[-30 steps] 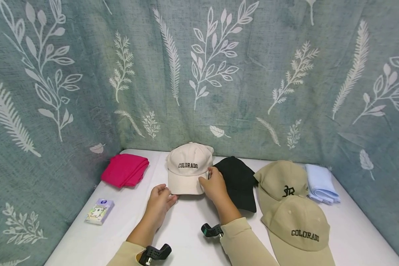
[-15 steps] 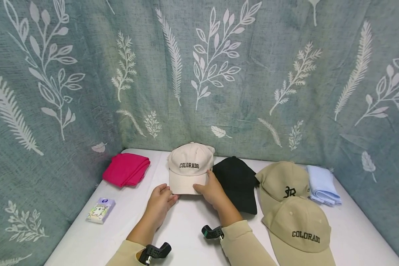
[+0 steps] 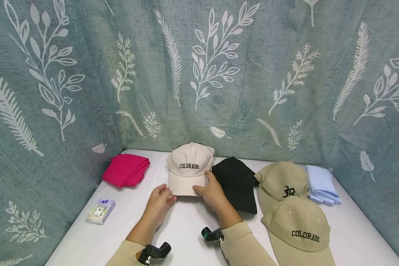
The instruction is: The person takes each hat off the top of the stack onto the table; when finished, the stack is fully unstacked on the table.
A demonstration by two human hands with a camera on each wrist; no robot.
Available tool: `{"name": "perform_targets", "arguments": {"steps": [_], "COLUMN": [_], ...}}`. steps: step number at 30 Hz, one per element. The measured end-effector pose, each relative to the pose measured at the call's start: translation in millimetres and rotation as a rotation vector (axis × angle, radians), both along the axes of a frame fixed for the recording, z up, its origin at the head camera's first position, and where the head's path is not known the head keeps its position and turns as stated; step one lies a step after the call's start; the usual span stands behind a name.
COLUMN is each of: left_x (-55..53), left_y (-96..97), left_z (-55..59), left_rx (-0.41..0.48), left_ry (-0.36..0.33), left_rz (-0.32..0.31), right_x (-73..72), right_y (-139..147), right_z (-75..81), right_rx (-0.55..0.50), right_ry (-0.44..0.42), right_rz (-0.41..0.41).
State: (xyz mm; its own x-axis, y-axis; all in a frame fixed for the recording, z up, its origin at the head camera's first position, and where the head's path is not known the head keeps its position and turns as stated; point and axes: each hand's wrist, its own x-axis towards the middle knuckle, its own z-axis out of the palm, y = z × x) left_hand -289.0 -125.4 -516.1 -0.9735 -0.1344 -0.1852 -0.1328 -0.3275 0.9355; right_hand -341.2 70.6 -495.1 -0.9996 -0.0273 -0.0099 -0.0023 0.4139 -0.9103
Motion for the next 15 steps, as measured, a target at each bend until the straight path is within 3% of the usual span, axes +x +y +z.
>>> {"name": "perform_targets", "arguments": {"steps": [15], "left_x": [-0.1], "left_y": [-2.4], "left_z": [3.4], "left_rx": [0.021], "left_ry": [0.008], "left_rz": [0.002], "right_x": [5.8], "right_y": [2.4], "right_z": [4.0], "right_rx": [-0.049], "right_ry": [0.036], "right_rz": [0.05]}}
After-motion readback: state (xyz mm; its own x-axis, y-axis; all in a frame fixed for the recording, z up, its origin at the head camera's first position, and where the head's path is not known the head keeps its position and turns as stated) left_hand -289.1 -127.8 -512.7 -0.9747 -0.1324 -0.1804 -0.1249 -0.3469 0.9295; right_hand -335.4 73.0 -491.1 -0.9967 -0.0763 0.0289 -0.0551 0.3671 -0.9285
